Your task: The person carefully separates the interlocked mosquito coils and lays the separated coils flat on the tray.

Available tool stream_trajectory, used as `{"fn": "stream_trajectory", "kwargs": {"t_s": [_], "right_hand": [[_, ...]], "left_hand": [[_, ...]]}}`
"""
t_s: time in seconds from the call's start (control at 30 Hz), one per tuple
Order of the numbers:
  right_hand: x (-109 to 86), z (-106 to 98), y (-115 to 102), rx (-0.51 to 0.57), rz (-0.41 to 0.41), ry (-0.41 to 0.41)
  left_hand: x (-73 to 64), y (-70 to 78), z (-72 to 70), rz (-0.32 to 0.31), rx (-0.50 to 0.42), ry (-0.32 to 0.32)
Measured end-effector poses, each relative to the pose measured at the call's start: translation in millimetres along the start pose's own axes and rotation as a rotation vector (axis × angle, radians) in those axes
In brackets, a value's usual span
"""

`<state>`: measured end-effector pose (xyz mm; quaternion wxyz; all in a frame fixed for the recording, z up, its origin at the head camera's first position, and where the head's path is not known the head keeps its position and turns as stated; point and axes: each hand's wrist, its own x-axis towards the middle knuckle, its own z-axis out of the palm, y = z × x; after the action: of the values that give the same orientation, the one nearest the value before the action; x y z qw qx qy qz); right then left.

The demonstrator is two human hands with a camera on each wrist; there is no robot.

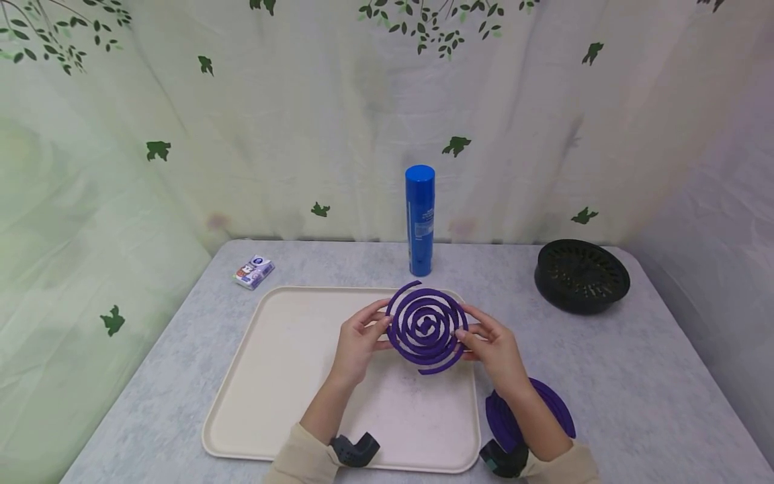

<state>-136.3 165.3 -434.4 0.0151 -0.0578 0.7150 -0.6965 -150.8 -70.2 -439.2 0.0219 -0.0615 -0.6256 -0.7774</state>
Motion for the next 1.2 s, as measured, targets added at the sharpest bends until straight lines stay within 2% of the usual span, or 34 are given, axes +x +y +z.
{"fn": "stream_trajectory", "kwargs": {"t_s": [0.2, 0.33, 0.43, 0.67, 0.8, 0.97, 1.2], "right_hand": [[2.0, -2.4, -4.6, 0.136, -0.031, 0.058], [5.3, -2.8, -3.6, 0.192, -0.031, 0.071], [8.9, -0.9, 1.0, 0.187, 0.009, 0.070], [19.5, 9.1, 18.2, 0.127, 0.158, 0.090], [24.0, 16.6, 26.0, 0.129, 0.211, 0.091], [27.5, 26.8, 32.8, 0.141, 0.242, 0.082], [31.1, 33.3, 39.5, 0.103, 0.265, 0.066]], "left_hand": [[1.4, 16.7, -25.1, 0.075, -0.005, 0.079], [2.1, 30.5, -50.5, 0.105, 0.027, 0.145], [1.6, 37.5, -72.2, 0.096, 0.057, 0.203], [-3.8, 38.0, -123.2, -0.001, 0.141, 0.320], [-7.2, 30.9, -144.3, -0.077, 0.224, 0.342], [-9.3, 20.5, -157.8, -0.161, 0.300, 0.322], [-7.9, 9.9, -167.1, -0.216, 0.337, 0.291]]}}
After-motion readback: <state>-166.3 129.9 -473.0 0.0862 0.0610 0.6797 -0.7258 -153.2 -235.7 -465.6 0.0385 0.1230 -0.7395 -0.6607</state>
